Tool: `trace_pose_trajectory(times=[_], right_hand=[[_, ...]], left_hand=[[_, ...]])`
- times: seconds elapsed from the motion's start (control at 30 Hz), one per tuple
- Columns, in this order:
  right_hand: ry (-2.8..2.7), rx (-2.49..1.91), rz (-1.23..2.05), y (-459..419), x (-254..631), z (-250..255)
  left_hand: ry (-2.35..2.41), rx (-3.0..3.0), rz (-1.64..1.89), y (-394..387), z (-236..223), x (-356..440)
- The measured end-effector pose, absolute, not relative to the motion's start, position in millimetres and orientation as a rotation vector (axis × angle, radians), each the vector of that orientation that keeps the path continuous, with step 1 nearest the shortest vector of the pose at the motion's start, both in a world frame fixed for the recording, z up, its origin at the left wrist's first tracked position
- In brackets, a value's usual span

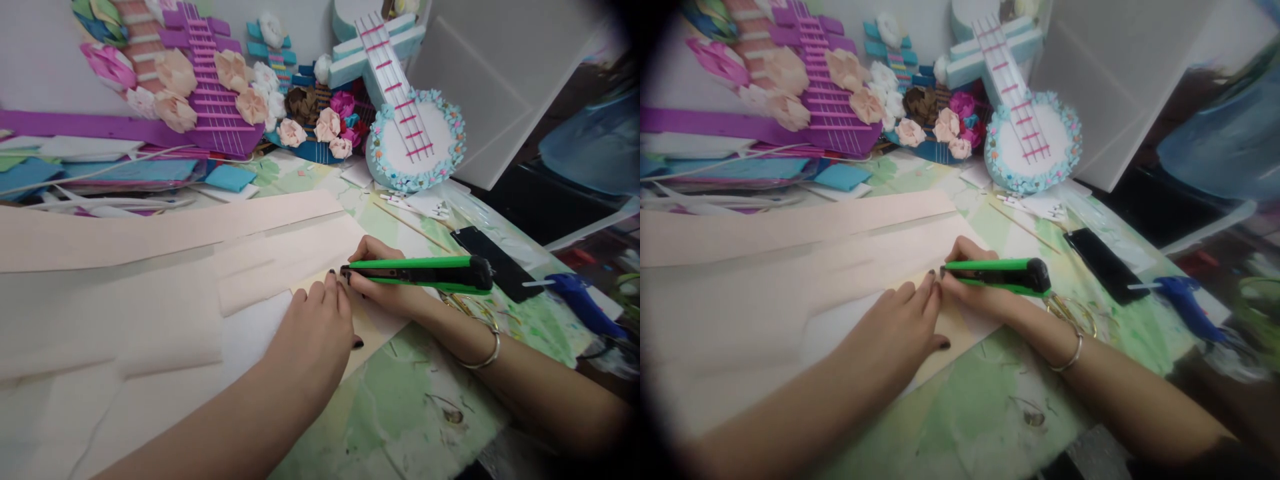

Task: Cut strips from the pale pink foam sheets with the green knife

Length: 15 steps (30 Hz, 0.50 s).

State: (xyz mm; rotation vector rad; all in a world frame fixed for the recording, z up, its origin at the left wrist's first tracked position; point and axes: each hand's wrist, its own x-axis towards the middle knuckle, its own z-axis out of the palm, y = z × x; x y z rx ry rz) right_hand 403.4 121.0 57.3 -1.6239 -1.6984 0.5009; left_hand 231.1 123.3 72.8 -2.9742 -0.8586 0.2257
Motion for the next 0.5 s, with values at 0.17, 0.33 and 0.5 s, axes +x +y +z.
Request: trace_pose_trajectory(times=[0.17,0.33,0.5], right_hand=[[-1.699,-1.635,0.479,120.8,403.2,57.0],[-1.693,-1.622,0.495,119.7,403.5,57.0],[-1.709,-1.629,0.471,119.9,402.9,58.8]], left_hand=[[-0.872,-2.997,0.233,122.0,74.6,230.8],[-0.879,-2.993,0.222,122.4,73.4,230.9],[-0.867,-2.978,0.213,122.4,72.6,230.4]])
